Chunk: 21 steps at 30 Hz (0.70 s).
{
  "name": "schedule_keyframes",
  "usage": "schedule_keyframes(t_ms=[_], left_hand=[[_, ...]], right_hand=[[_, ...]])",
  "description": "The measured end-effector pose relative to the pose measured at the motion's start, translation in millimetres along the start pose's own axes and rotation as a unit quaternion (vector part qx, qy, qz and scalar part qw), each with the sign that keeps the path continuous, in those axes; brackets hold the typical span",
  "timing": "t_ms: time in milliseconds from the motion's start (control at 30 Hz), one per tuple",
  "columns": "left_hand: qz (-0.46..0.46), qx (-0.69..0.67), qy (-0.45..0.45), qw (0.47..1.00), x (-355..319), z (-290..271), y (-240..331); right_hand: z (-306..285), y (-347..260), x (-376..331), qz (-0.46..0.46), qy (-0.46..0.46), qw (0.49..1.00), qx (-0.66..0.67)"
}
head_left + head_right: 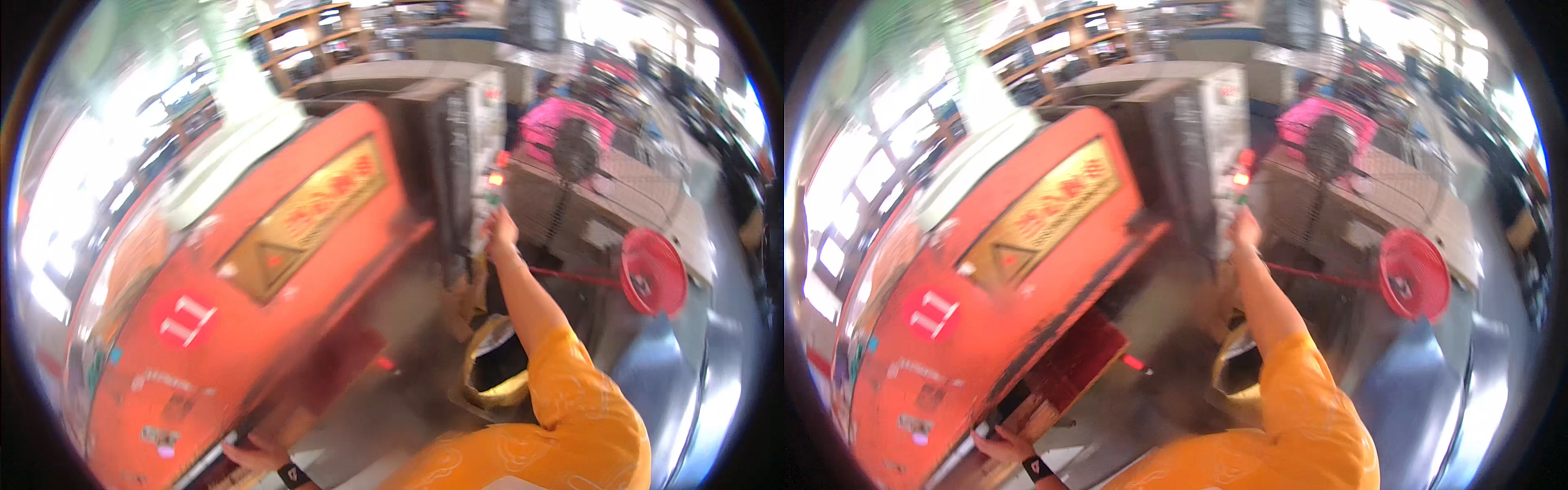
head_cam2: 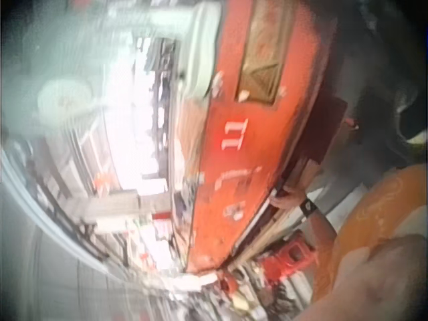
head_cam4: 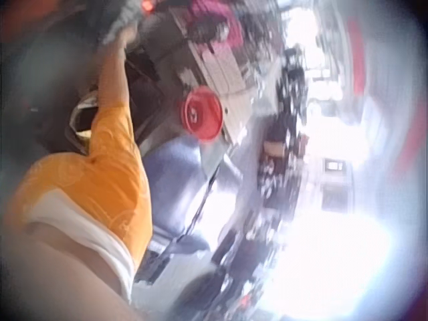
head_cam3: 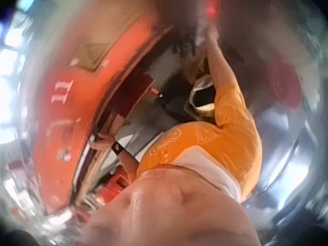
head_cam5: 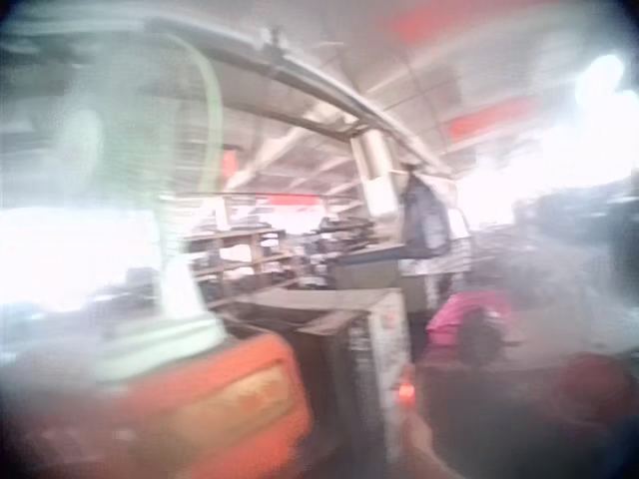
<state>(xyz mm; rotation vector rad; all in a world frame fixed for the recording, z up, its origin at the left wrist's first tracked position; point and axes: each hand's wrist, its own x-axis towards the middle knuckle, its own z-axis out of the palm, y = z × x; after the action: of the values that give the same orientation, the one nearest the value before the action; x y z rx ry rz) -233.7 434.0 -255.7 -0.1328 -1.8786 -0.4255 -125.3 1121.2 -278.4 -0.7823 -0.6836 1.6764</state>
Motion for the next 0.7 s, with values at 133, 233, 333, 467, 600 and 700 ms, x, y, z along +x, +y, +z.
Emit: schedule_keyframes(t_ms=[133, 233, 333, 467, 600, 700], left_hand=[[-0.027, 0.019, -0.013, 0.999, -7, -2, -4], [-0.037, 0.034, -0.017, 0.999, -11, -5, 1], [-0.098, 0.001, -0.070, 0.993, -11, -9, 7], [-0.098, 0.024, -0.054, 0.993, -9, -8, 13], [-0.076, 0.023, -0.048, 0.996, -8, -8, 11], [-0.083, 0.011, -0.066, 0.994, -10, -10, 6]], right_hand=[[-44, 80, -48, 0.110, -0.017, 0.994, -0.003], [-35, 92, -71, 0.128, 0.057, 0.989, -0.054], [-20, 78, -81, 0.076, 0.056, 0.984, -0.153], [-24, 78, -73, 0.059, 0.072, 0.994, -0.052], [-52, 103, -45, -0.079, 0.100, 0.890, -0.438], [-59, 117, -18, 0.048, 0.165, 0.942, -0.289]])
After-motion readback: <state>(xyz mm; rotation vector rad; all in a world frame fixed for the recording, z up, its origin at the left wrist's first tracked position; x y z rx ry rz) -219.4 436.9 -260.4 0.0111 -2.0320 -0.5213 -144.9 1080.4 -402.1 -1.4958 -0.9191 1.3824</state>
